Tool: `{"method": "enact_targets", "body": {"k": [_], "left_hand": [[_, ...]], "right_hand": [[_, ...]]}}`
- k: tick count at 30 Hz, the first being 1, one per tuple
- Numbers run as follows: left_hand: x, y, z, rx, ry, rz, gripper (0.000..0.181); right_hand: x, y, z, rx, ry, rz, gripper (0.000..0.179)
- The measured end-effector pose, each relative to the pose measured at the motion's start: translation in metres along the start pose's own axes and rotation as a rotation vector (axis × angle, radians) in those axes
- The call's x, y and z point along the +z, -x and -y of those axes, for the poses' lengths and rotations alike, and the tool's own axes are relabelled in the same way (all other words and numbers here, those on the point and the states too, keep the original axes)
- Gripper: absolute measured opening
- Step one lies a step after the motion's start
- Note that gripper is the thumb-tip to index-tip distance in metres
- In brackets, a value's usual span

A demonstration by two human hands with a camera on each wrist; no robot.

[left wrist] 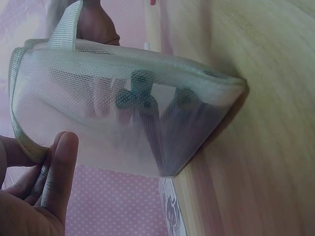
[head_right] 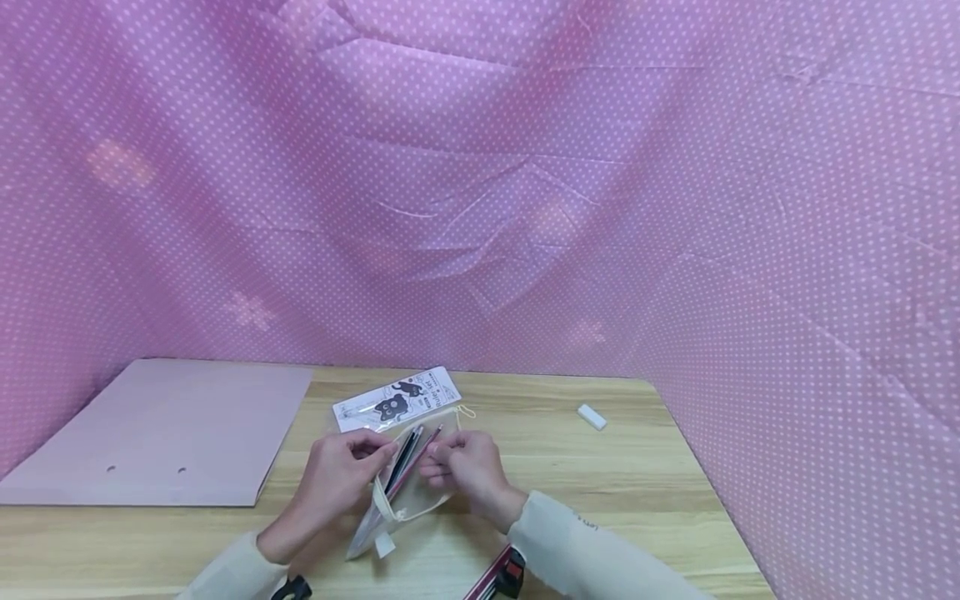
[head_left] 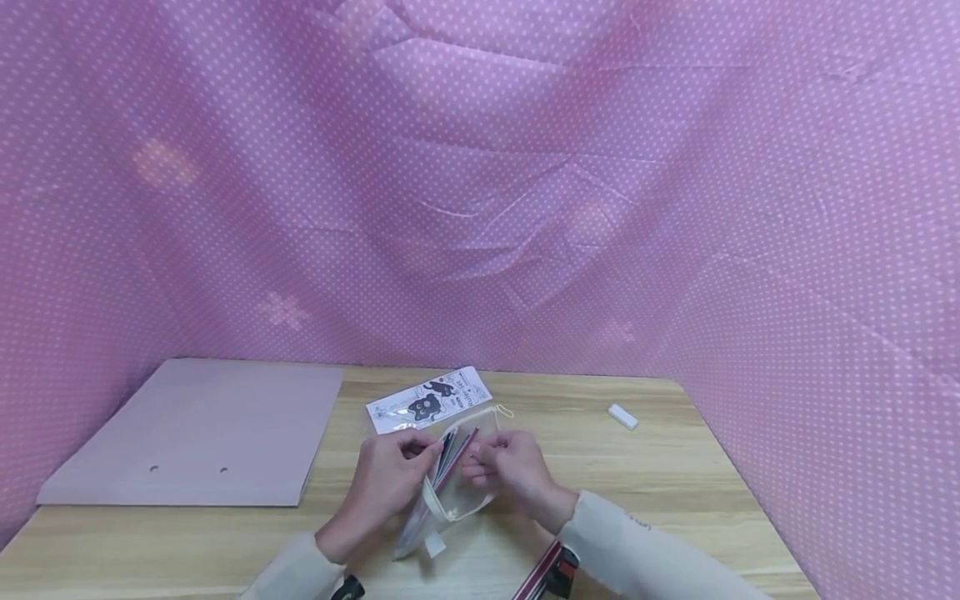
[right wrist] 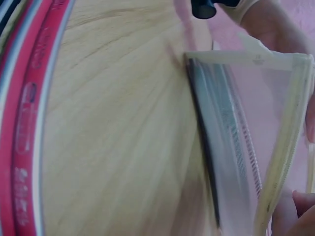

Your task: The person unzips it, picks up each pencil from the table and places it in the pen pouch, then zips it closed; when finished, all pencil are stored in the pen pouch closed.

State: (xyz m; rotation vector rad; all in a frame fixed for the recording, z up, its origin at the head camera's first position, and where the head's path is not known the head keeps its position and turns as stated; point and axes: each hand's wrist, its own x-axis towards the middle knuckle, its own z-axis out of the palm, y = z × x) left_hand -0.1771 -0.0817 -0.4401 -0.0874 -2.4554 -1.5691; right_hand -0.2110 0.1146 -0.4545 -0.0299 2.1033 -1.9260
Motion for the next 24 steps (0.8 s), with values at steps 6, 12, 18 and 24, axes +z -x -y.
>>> {"method": "enact_targets", "body": {"k": [6, 12, 18, 24], "left_hand": [[-0.001, 0.0, 0.0, -0.009, 0.0, 0.003, 0.004], [-0.002, 0.0, -0.001, -0.009, -0.005, 0.004, 0.004], [-0.002, 0.0, -0.002, -0.03, -0.008, 0.004, 0.004], [-0.002, 0.0, -0.003, -0.056, -0.012, 0.008, 0.004]], "right_hand": [[-0.006, -0.001, 0.004, 0.0, -0.116, -0.03, 0.023], [-0.017, -0.003, 0.005, -0.025, -0.194, -0.066, 0.03], [-0.034, -0.005, 0.006, -0.033, -0.256, -0.131, 0.029], [-0.055, 0.0, 0.01, -0.089, -0.237, -0.22, 0.023]]}}
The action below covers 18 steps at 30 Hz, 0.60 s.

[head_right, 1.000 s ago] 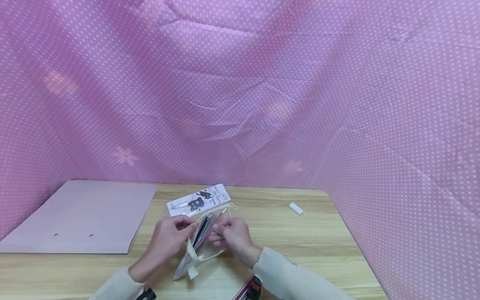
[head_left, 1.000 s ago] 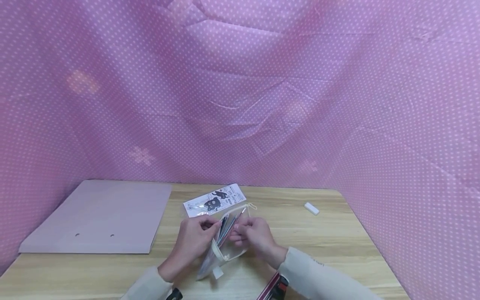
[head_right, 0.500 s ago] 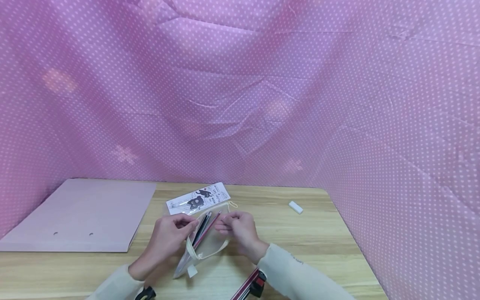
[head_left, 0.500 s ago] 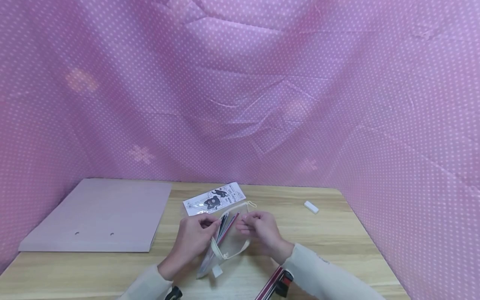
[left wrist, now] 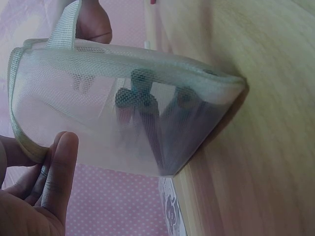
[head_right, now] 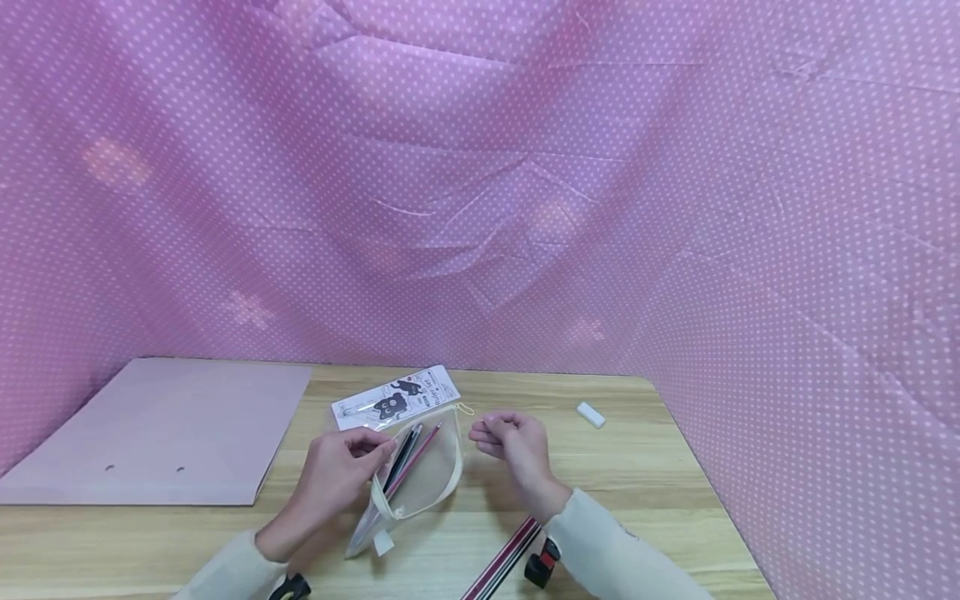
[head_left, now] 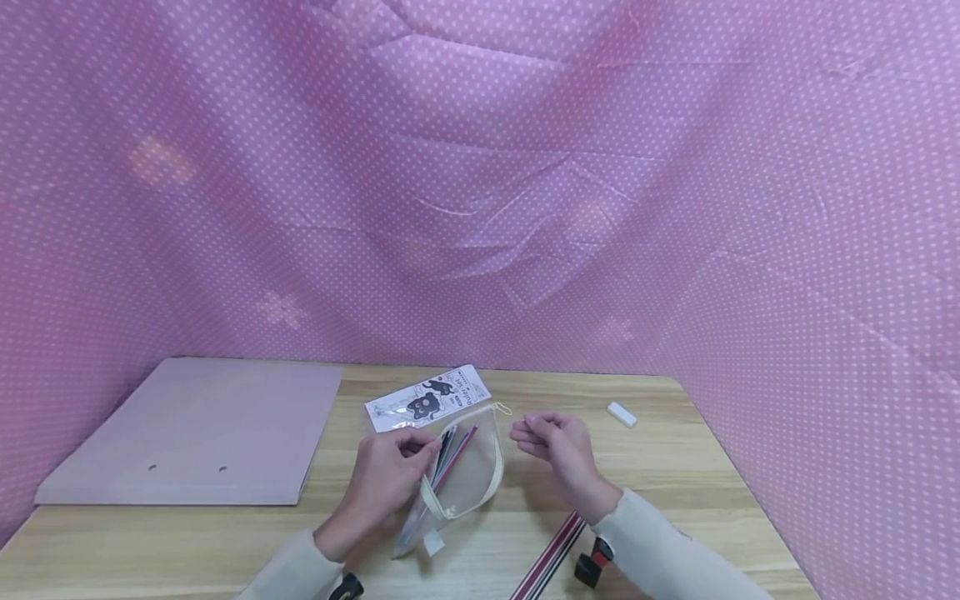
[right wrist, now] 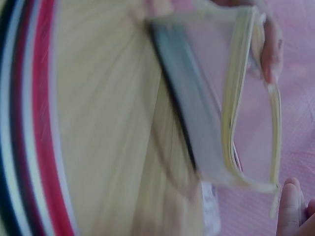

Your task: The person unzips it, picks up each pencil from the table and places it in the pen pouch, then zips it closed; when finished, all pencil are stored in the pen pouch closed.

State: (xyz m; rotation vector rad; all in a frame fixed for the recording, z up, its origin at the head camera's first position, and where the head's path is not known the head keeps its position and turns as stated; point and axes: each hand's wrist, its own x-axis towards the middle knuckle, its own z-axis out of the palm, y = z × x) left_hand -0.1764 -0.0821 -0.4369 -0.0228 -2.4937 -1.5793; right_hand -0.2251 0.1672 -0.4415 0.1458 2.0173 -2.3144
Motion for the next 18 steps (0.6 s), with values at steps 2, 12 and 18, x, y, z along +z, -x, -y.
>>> {"method": "enact_targets", "body": {"k": [2, 12, 18], "left_hand": [[0.0, 0.0, 0.0, -0.01, 0.002, 0.004, 0.004], [0.001, 0.0, 0.001, -0.005, -0.001, 0.0, 0.004], [0.001, 0.0, 0.001, 0.001, 0.0, -0.003, 0.004]], "right_hand": [[-0.007, 0.001, 0.004, -0.035, 0.024, -0.022, 0.02], [-0.033, 0.014, 0.002, -0.263, 0.514, 0.158, 0.021], [-0.034, 0.039, -0.01, -0.555, 0.89, 0.635, 0.03]]}}
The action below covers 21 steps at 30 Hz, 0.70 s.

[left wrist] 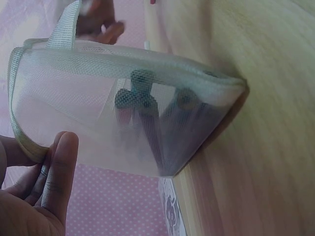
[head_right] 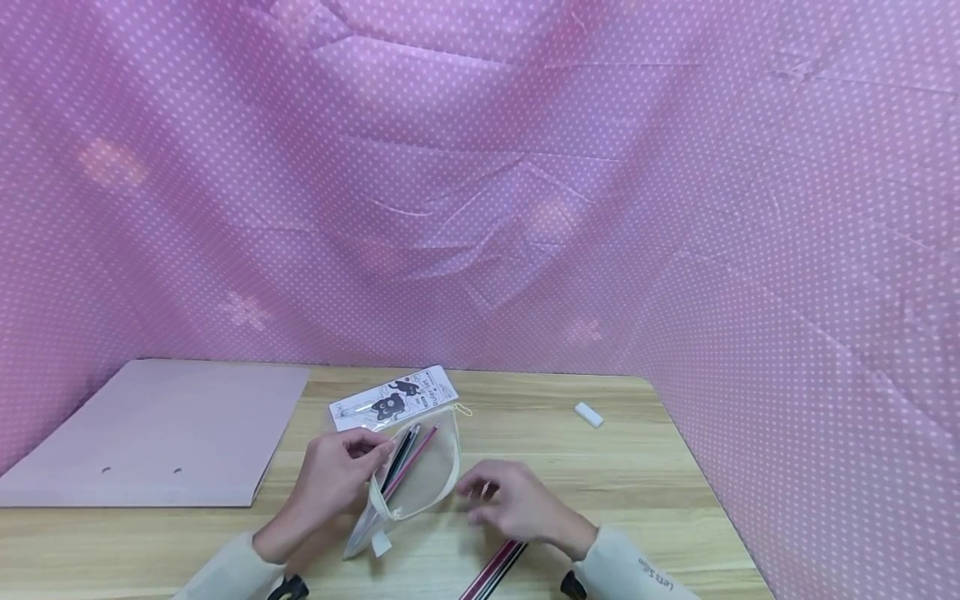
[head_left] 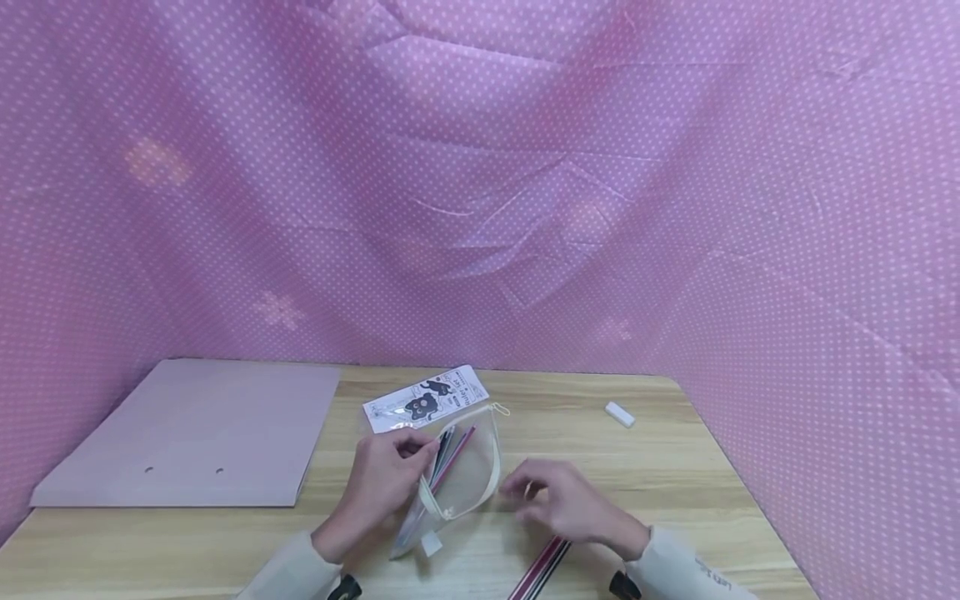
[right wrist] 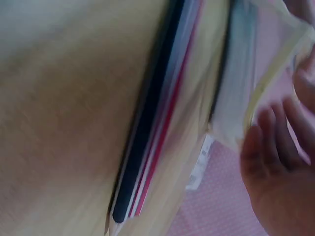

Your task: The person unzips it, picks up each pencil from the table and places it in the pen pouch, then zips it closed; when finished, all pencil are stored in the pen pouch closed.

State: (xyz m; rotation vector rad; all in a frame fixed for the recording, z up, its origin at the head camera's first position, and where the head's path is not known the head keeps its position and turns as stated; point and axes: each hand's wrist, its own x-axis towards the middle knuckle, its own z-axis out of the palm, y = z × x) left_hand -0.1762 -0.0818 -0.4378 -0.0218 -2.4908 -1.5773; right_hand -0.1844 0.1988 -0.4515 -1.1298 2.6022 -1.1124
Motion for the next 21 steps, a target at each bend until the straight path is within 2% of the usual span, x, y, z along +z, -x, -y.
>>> {"method": "enact_targets", "body": {"k": [4, 8, 13, 21], "left_hand": [[0.0, 0.0, 0.0, 0.018, -0.004, -0.001, 0.004], [-0.001, 0.0, 0.0, 0.017, 0.001, 0.005, 0.004], [-0.001, 0.001, 0.0, -0.001, 0.014, 0.014, 0.003], [-0.001, 0.0, 0.001, -0.015, 0.021, 0.019, 0.003]], "right_hand": [[0.009, 0.008, 0.007, -0.194, 0.174, 0.243, 0.042], [0.013, 0.013, 0.009, -0.283, 0.286, 0.4, 0.048], [0.015, 0.017, 0.009, -0.338, 0.318, 0.472, 0.049], [0.017, 0.016, 0.01, -0.364, 0.31, 0.481, 0.046]]}}
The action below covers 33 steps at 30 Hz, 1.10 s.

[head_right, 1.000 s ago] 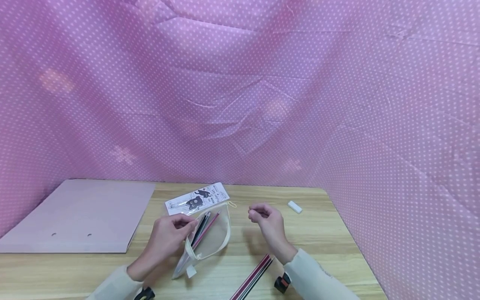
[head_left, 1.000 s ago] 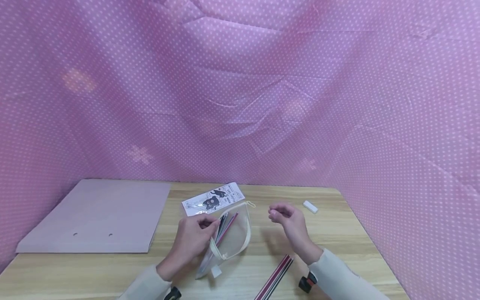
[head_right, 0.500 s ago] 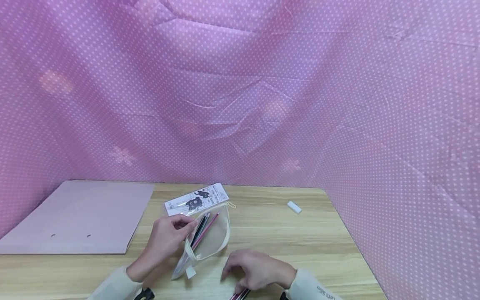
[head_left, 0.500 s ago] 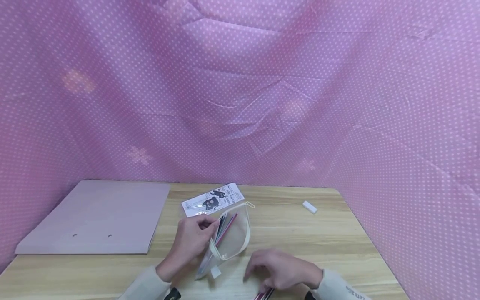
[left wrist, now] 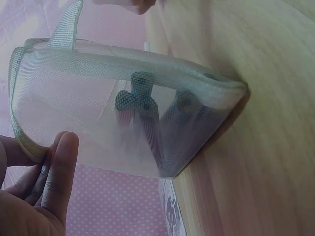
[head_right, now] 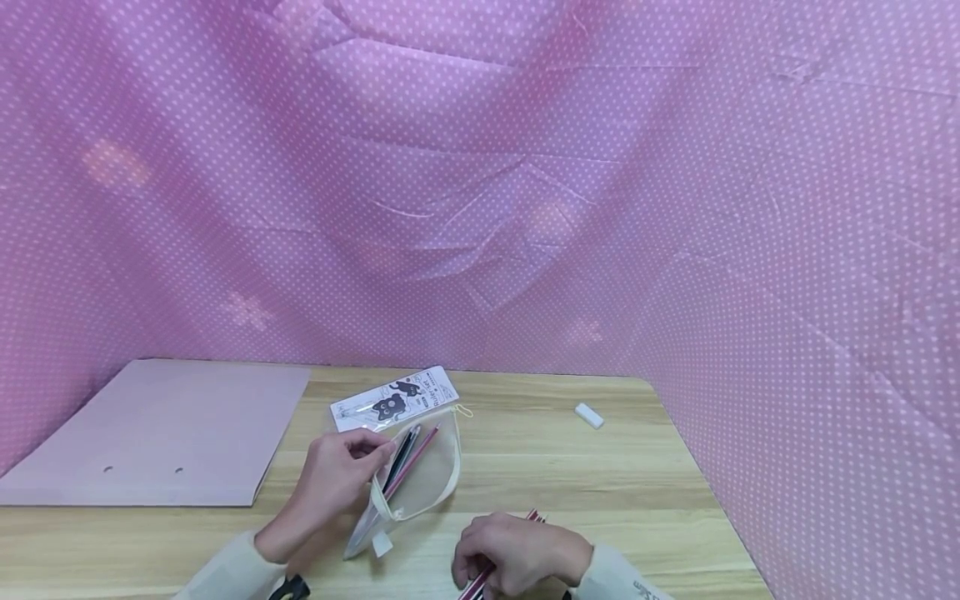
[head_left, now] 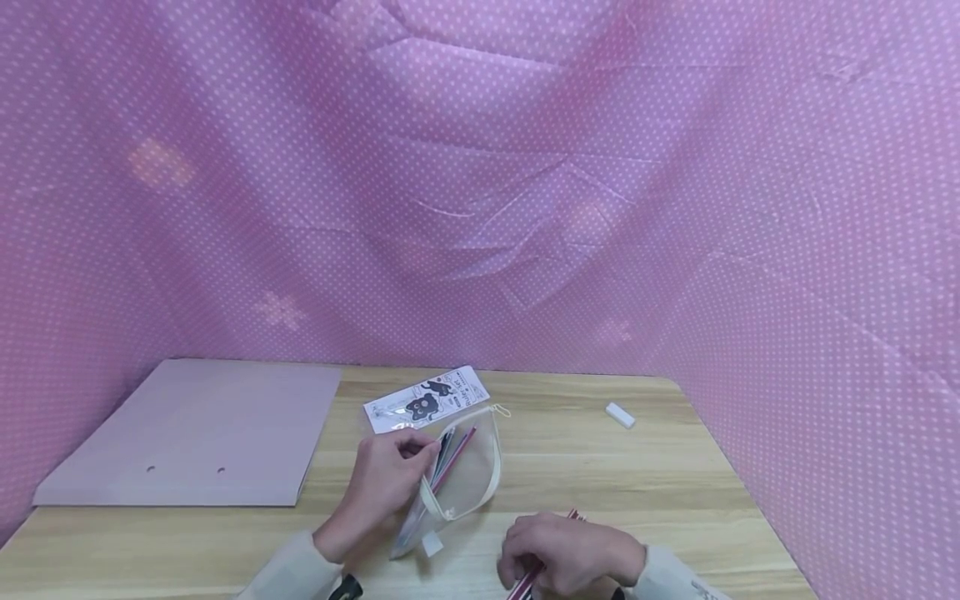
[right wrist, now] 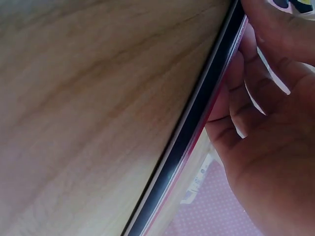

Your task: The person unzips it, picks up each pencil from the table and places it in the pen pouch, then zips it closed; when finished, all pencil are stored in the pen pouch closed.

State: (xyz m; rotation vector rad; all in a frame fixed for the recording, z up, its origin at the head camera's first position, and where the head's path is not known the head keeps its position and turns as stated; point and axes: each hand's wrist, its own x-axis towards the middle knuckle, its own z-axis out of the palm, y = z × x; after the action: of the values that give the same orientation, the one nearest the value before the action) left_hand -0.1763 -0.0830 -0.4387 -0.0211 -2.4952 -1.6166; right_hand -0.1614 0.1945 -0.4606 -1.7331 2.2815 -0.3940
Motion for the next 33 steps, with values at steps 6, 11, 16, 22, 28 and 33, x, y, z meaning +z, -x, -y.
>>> {"method": "enact_targets", "body": {"k": [6, 11, 16, 22, 28, 33], "left_hand": [[0.0004, 0.0009, -0.0005, 0.005, 0.0, -0.006, 0.004], [0.0007, 0.0006, -0.0014, 0.004, 0.003, -0.002, 0.005], [0.0, 0.0004, -0.0024, 0.019, -0.004, -0.007, 0.004], [0.0004, 0.0011, -0.0019, 0.002, -0.007, -0.007, 0.004], [0.0009, 0.0009, -0.001, 0.008, -0.004, -0.011, 0.006], [0.0011, 0.0007, -0.0006, 0.021, -0.009, -0.015, 0.007]], "right_hand": [[0.0003, -0.0025, -0.001, -0.015, -0.015, 0.015, 0.043], [-0.0006, -0.0037, -0.0022, -0.019, -0.088, 0.029, 0.04], [-0.0005, -0.0037, -0.0042, -0.011, -0.119, 0.035, 0.039], [-0.0009, -0.0034, -0.005, -0.004, -0.115, 0.036, 0.038], [-0.0011, -0.0021, -0.0048, 0.01, -0.118, 0.039, 0.037], [-0.0052, -0.0015, -0.005, 0.026, -0.12, 0.031, 0.035]]}}
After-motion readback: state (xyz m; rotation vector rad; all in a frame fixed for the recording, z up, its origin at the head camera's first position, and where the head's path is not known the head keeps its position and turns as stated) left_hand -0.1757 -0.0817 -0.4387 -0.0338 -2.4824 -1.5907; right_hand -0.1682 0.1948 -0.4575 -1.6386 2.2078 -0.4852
